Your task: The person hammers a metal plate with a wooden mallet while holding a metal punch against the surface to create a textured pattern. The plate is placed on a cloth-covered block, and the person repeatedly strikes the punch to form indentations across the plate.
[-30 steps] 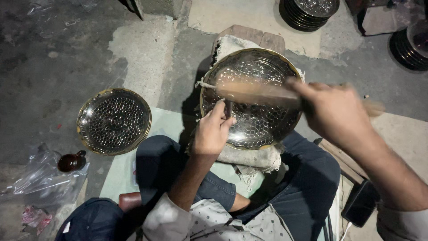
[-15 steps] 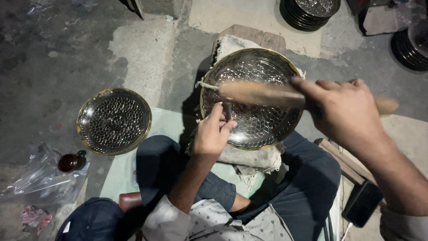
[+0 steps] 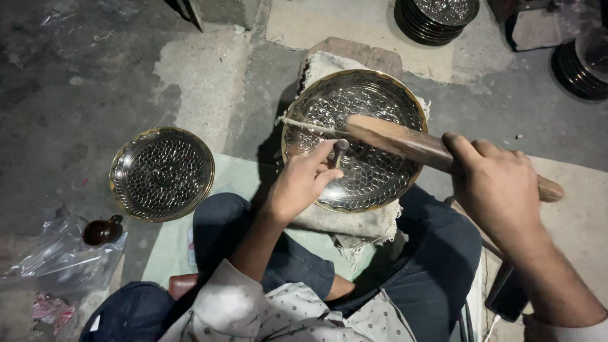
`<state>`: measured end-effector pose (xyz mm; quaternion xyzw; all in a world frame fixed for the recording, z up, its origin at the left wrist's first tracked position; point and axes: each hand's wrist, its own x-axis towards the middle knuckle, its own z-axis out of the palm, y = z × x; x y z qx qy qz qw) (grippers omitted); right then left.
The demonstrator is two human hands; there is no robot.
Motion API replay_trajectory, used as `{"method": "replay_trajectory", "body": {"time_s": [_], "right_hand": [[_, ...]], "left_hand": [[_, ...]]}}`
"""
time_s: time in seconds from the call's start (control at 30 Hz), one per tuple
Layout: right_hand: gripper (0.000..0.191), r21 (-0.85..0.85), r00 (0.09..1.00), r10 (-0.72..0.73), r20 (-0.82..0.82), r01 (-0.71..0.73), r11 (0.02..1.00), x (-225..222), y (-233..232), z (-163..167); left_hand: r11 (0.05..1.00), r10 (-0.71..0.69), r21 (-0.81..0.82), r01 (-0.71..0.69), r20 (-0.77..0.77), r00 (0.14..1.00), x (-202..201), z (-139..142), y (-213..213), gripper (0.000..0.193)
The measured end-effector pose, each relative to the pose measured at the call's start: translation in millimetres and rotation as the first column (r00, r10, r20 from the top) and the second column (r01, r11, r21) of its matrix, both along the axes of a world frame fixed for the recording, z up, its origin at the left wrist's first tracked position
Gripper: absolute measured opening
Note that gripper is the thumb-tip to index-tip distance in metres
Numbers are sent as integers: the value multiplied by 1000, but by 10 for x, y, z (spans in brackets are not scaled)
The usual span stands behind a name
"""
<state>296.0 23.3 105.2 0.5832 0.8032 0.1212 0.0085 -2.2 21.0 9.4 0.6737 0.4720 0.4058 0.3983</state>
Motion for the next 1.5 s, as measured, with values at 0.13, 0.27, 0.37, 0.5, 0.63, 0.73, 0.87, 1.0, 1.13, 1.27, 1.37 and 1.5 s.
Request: {"method": "replay_trajectory", "body": {"time_s": [0.13, 0.27, 0.37, 0.5, 0.63, 0.73, 0.87, 1.0, 1.13, 1.27, 1.37, 1.5], "right_hand": [[48, 86, 1000, 13, -6, -13, 996, 96, 26, -64], [69, -265, 528, -197, -826, -56, 963, 94, 124, -77], [70, -251, 647, -170, -744, -35, 967, 67, 167, -72], [75, -177, 895, 10, -447, -99, 979, 40, 165, -57], [63, -59, 973, 71, -219, -86, 995, -46, 124, -108], [76, -144, 802, 0, -597, -108, 984, -111, 118, -134], [66, -198, 914, -52, -401, -31, 980, -146, 131, -132], [72, -167, 852, 13, -523, -117, 979, -150, 132, -140], [57, -111, 980, 18, -197, -40, 993, -146, 138, -163], [73, -134, 860, 77, -505, -166, 977, -140, 157, -170], [68, -143, 927, 33, -373, -92, 985, -141, 156, -183], [74, -194, 891, -26, -453, -69, 979, -125, 138, -215]], "left_hand": [[1000, 16, -18, -18, -80, 997, 8, -13, 0, 55], [1000, 28, 0, -28, -69, 997, 23, -35, 7, 56], [999, 41, -11, -42, -79, 996, 34, -34, 27, 58], [996, 55, -64, -59, -73, 996, 54, -26, 26, 59], [998, 66, -6, -66, -58, 996, 50, -32, 18, 57], [998, 58, 10, -57, -47, 997, 55, -36, 26, 56], [997, 59, -43, -63, -86, 995, 66, -28, 38, 53], [998, 56, 1, -56, -69, 996, 62, -12, 32, 50], [998, 59, -1, -60, -97, 994, 46, -15, 22, 53], [998, 49, 37, -46, -74, 996, 42, -43, 29, 52], [997, 46, 59, -42, -72, 996, 33, -69, 43, 55], [1000, 15, 28, -12, -76, 997, 27, -90, 43, 46]]}}
